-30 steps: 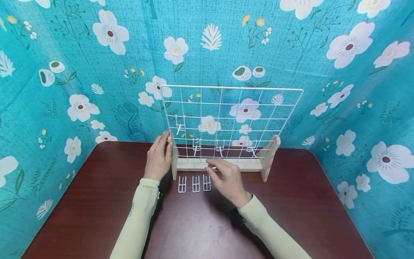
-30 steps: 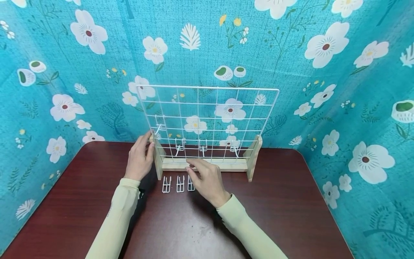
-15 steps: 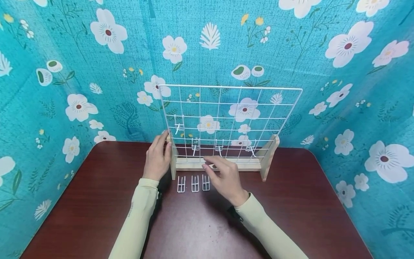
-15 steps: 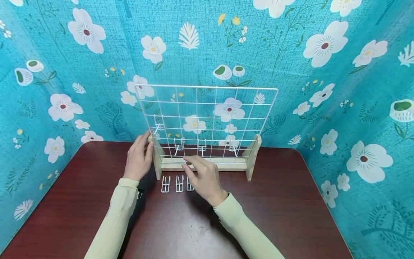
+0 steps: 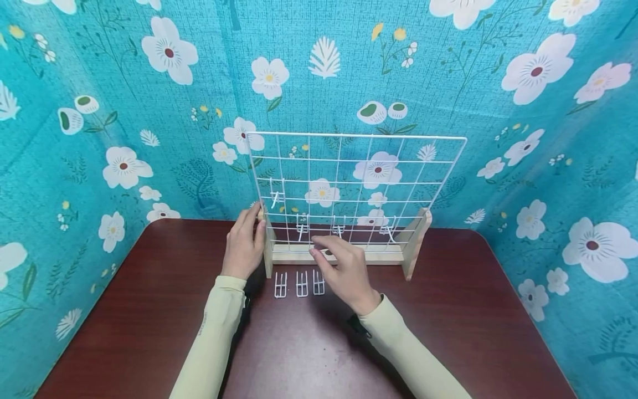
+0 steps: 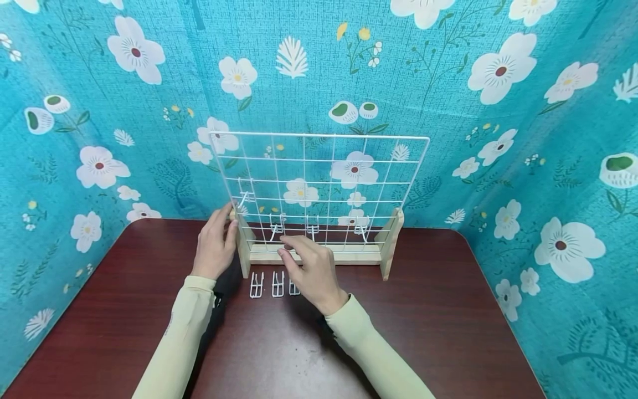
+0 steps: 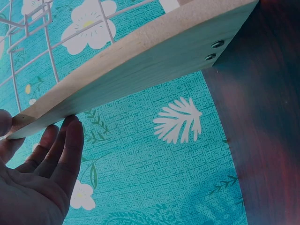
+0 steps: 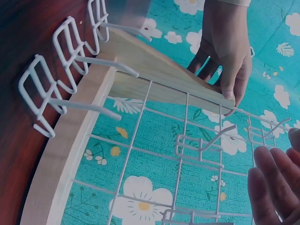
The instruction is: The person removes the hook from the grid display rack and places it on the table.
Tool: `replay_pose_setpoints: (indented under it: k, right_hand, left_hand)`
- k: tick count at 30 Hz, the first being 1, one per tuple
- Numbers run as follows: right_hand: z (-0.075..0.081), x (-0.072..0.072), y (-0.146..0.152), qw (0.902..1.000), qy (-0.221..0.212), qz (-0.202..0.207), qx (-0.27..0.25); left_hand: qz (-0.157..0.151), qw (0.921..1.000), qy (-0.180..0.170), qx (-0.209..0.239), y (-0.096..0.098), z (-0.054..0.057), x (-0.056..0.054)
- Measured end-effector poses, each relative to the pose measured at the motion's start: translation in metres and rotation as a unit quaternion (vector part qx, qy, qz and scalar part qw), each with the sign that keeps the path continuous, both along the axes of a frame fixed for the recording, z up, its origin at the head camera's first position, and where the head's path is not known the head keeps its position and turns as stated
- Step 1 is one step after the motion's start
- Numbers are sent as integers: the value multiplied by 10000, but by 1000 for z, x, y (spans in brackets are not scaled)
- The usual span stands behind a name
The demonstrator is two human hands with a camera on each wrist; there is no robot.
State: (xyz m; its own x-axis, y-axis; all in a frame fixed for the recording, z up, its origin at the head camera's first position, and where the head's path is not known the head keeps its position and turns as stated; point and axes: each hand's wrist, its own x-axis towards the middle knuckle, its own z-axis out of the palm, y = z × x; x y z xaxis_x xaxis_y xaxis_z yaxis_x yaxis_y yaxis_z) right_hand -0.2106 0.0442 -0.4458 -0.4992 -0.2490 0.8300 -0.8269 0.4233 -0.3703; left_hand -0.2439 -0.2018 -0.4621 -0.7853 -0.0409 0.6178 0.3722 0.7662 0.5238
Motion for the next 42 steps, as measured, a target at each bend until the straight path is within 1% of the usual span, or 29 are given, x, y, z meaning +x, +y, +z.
replay_pose_setpoints:
  k: [8,13,17,23,31,39,42]
  right_hand:
    - [3,0,-6,9999,-60,77,-93]
    - [4,-2,-8,9999,-73,53,-106]
    - [7,-3,-9,9999,-51,2,-118]
    - [12,-3,-14,9995,-59,107,-278]
    - [19,-5,-24,9992,-58,156,-373]
    - [25,-6,-31,9985,-235,91,-486]
    - [26,-7,-33,9984,-237,57,-503]
  left_hand:
    - [17,10000,-61,-4,0,1,1]
    - [6,10000,-46,13,1,2,2]
    - [17,10000,-30,15,1,2,1]
    - [9,10000,-3,-6,0,0,1]
    - [-15,10000,-4,28,0,0,0]
    - [-6,10000,12,10,0,0,-1]
    - [12,10000,-4,8,0,-1,-1]
